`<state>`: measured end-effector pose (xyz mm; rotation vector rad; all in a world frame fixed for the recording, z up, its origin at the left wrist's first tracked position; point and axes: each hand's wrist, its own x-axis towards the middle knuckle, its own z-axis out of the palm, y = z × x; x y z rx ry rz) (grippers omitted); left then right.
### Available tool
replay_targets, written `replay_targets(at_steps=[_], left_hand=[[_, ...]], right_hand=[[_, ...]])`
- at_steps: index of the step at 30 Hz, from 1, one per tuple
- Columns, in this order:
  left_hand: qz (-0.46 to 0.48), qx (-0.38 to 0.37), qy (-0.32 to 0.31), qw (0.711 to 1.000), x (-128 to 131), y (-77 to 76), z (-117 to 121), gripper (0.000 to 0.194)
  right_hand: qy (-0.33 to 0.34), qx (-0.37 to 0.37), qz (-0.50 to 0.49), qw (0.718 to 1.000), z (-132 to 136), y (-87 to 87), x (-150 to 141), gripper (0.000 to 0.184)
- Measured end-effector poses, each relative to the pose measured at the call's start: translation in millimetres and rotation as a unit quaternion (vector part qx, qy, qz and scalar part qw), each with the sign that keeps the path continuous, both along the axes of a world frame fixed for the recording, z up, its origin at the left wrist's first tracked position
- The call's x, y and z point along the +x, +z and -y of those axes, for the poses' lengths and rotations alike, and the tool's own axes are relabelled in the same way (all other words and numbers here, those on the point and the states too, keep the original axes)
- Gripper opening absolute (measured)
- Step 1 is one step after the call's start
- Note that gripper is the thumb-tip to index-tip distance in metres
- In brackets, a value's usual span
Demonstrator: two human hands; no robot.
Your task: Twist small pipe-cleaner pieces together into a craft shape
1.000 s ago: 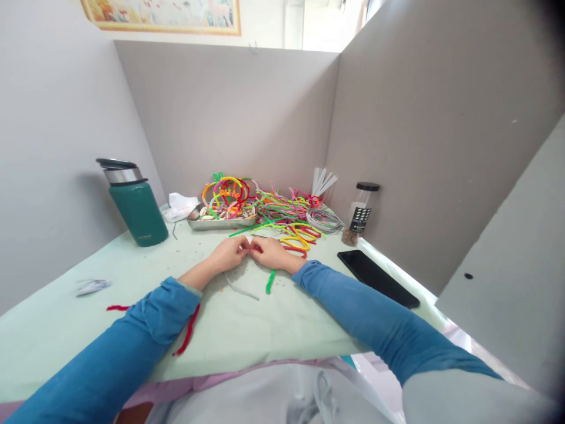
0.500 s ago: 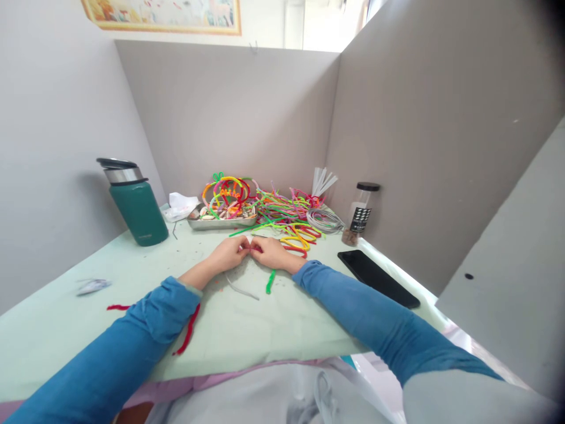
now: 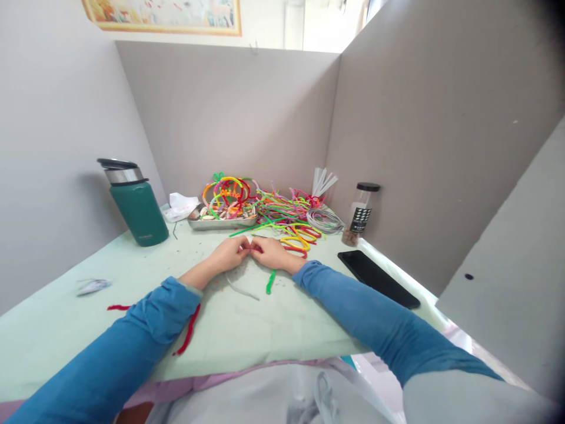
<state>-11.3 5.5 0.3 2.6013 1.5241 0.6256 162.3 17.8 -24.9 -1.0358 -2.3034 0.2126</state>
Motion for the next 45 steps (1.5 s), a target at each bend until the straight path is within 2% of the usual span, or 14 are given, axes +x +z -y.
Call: replay_targets(at_steps=[10, 45], left_hand=[[0.007, 0.005, -0.011, 1.000, 0.1, 0.2, 0.9, 0.017], [0.004, 0.005, 0.012, 1.000, 0.9, 1.3, 2.5, 0.019]], right_hand=[[-0.002, 0.007, 0.003, 1.000, 0.2, 0.1, 0.3, 0.012], [-0.002, 0.008, 0.001, 1.000, -0.3, -0.8, 0.2, 0.012]])
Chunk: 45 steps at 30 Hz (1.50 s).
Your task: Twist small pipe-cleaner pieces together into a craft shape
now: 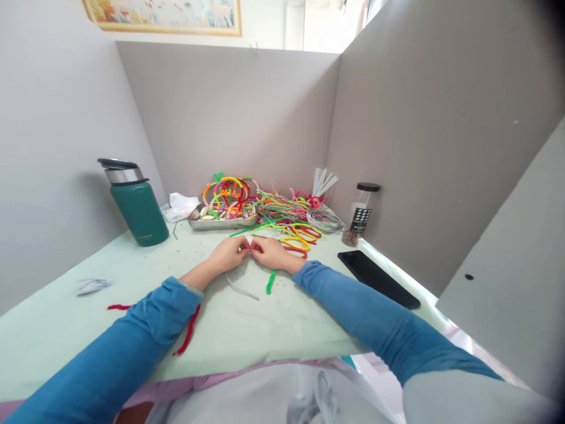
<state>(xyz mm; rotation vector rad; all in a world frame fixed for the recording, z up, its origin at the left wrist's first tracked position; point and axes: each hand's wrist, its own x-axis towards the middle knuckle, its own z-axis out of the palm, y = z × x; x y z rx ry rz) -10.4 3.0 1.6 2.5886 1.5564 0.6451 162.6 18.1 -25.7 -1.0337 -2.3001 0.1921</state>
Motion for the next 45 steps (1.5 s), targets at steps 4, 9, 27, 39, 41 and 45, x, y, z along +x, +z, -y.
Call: replay_targets(at_steps=[4, 9, 27, 39, 41, 45], left_hand=[[-0.001, -0.001, 0.001, 1.000, 0.2, 0.1, 0.1, 0.018], [-0.003, 0.000, -0.003, 1.000, -0.1, -0.4, -1.0, 0.018], [-0.004, -0.001, -0.007, 1.000, 0.3, 0.7, 0.7, 0.019], [-0.003, -0.002, -0.012, 1.000, -0.5, -0.3, -1.0, 0.019], [-0.002, -0.001, -0.014, 1.000, -0.6, -0.4, -1.3, 0.019], [-0.003, -0.001, -0.011, 1.000, -0.9, -1.2, -2.4, 0.019]], right_hand=[[0.001, 0.000, -0.002, 1.000, 0.1, 0.0, 0.2, 0.012], [0.002, 0.004, -0.002, 1.000, -0.5, -0.3, 0.3, 0.012], [0.004, -0.003, 0.000, 1.000, 0.0, 0.4, 0.6, 0.012], [0.004, -0.005, -0.002, 1.000, 1.5, 1.6, 0.3, 0.011], [0.000, -0.003, 0.001, 1.000, 1.8, 2.0, 0.4, 0.011], [-0.001, -0.006, 0.003, 1.000, 1.9, 2.2, 0.3, 0.012]])
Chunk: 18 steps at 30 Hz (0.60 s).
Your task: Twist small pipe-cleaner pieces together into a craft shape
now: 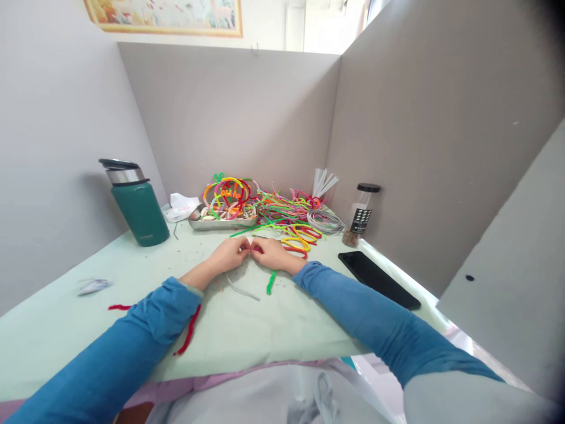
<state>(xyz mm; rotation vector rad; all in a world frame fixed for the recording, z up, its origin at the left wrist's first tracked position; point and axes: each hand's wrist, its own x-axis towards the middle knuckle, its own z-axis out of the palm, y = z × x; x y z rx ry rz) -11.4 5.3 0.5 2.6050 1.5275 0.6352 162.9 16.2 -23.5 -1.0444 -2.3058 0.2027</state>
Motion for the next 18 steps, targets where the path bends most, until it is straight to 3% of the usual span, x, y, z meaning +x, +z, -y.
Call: replay_targets(at_steps=[18], left_hand=[[0.002, -0.003, -0.003, 1.000, -0.4, -0.1, 0.0, 0.019]], right_hand=[[0.008, 0.000, -0.006, 1.000, -2.9, -2.7, 0.1, 0.011]])
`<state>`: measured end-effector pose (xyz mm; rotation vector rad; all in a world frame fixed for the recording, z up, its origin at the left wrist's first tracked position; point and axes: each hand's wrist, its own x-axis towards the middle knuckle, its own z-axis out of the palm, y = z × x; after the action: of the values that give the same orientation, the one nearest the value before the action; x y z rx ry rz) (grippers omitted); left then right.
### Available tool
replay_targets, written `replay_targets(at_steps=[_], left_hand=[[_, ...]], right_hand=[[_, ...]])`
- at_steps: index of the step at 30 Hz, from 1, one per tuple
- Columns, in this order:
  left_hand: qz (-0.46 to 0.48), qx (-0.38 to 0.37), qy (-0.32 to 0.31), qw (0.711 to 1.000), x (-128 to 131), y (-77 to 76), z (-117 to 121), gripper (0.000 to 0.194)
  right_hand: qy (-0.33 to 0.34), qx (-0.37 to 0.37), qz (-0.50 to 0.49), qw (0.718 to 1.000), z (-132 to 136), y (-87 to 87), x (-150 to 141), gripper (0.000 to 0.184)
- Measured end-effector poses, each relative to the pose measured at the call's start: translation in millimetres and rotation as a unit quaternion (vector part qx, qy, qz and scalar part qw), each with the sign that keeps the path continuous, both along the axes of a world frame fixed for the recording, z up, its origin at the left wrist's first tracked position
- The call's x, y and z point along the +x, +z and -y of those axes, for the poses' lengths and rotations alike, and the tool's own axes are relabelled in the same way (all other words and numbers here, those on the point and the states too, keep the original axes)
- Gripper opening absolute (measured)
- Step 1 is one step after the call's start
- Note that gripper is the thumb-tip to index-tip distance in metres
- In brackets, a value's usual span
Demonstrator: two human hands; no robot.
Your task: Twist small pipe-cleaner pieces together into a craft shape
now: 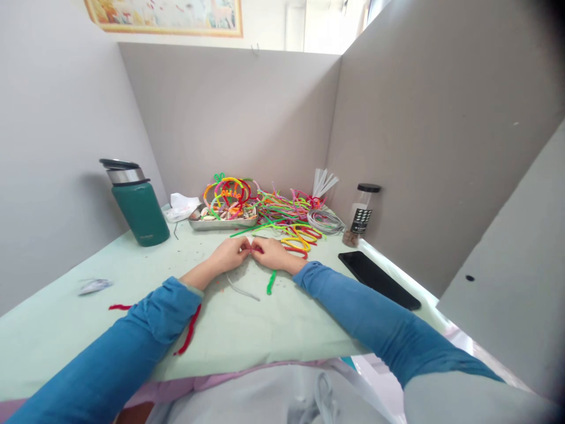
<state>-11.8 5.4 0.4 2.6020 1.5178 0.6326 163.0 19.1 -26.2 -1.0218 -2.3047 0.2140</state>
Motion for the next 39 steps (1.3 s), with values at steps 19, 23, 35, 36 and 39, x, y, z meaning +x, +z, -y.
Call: replay_targets(at_steps=[19, 23, 35, 36, 39], left_hand=[[-0.001, 0.000, -0.005, 1.000, 0.0, 0.9, 1.2, 0.018], [-0.001, -0.001, -0.003, 1.000, 0.0, 0.3, 0.5, 0.018], [-0.008, 0.002, 0.000, 1.000, 0.0, -0.2, -0.2, 0.018], [-0.008, 0.001, 0.000, 1.000, -0.1, -0.4, -0.4, 0.018], [-0.006, -0.001, -0.002, 1.000, -0.1, -0.4, -0.7, 0.018]], right_hand=[[-0.006, 0.004, 0.007, 1.000, 2.0, 1.8, -0.4, 0.012], [-0.007, 0.002, 0.007, 1.000, 2.7, 2.3, -0.3, 0.013], [-0.006, 0.000, 0.001, 1.000, 1.0, 1.0, -0.7, 0.013], [-0.006, -0.001, 0.001, 1.000, 1.2, 1.2, -0.7, 0.013], [-0.007, -0.005, 0.002, 1.000, 1.5, 1.7, -0.9, 0.012]])
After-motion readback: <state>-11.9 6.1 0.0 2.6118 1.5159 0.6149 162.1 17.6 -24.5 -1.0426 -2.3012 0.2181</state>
